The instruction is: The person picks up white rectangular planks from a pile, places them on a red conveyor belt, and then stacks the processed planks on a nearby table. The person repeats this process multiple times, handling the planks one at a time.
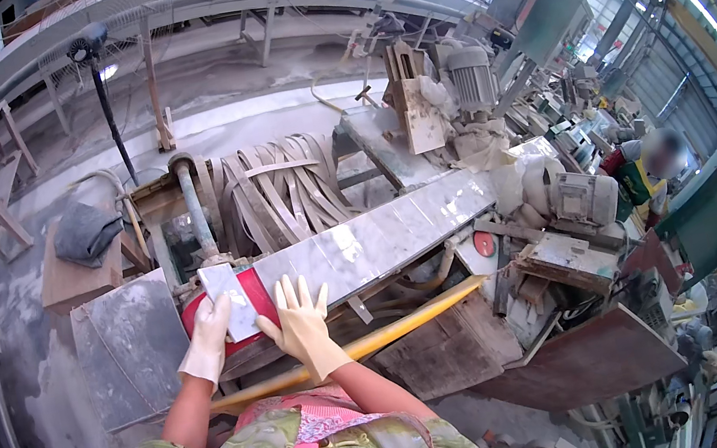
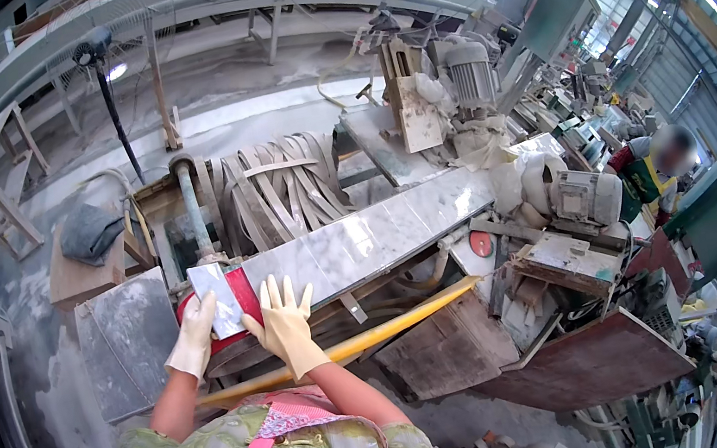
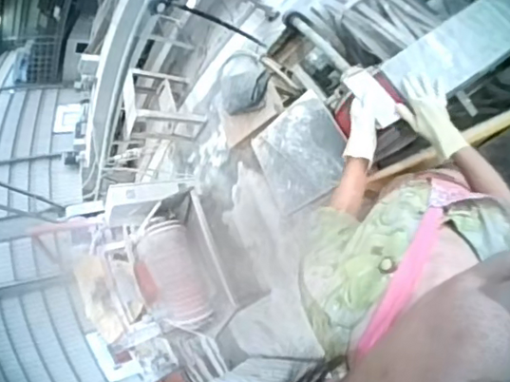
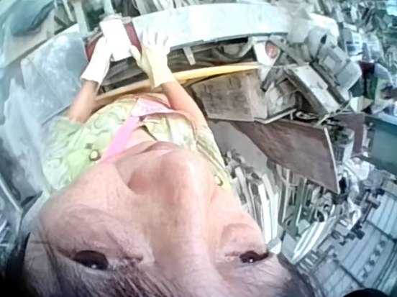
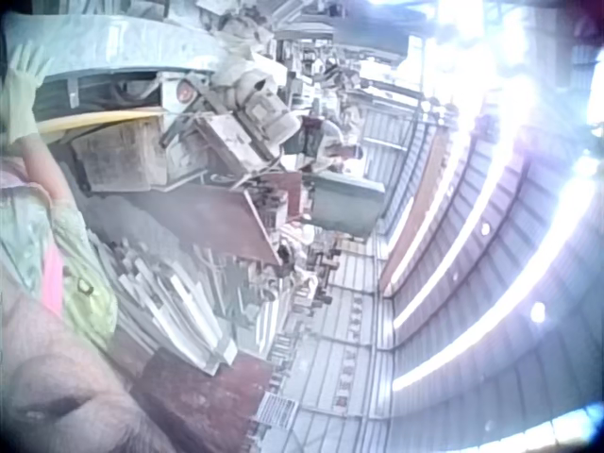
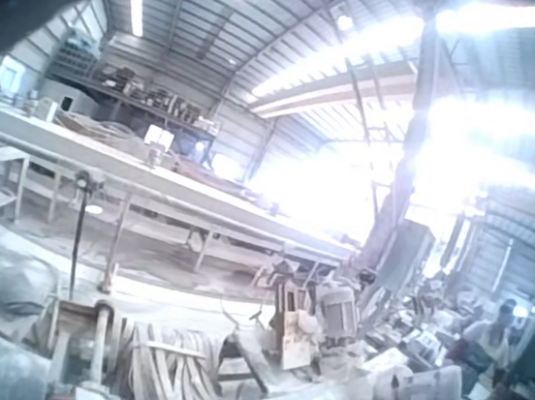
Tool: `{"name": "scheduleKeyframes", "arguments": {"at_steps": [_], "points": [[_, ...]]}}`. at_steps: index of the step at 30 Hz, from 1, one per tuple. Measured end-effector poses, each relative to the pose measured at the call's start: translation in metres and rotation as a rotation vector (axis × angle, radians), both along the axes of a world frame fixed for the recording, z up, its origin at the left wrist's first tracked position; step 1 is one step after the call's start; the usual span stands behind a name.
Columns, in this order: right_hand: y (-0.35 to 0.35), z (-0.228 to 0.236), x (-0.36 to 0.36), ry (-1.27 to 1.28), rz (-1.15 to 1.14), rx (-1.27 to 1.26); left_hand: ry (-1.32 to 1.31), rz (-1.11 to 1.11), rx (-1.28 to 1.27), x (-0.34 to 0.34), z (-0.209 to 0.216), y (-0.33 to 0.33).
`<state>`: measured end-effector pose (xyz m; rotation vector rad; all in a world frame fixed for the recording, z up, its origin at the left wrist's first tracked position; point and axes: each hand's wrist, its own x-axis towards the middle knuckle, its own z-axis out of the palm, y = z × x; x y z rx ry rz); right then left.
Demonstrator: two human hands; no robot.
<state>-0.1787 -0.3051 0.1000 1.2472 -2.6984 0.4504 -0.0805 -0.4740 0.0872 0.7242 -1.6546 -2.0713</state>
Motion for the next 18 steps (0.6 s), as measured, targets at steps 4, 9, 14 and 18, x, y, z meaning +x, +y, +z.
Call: {"name": "scheduleKeyframes", "arguments": {"at_steps": [4,9,14,18], "points": [[-0.009,0.0,0.001,0.006,0.026,0.072,-0.165,0.013,-0.055,0.02,0.03,-0.007],[-0.009,-0.021,-0.011,0.066,0.048,0.198,-0.032,-0.032,0.041,0.023,0.037,0.001],[-0.003,-0.013,-0.025,-0.03,0.067,0.202,-0.024,-0.112,0.018,0.007,0.04,0.007],[0.003,0.001,-0.038,-0.296,0.111,-0.147,-0.106,-0.133,0.038,-0.007,0.027,0.006]]}}
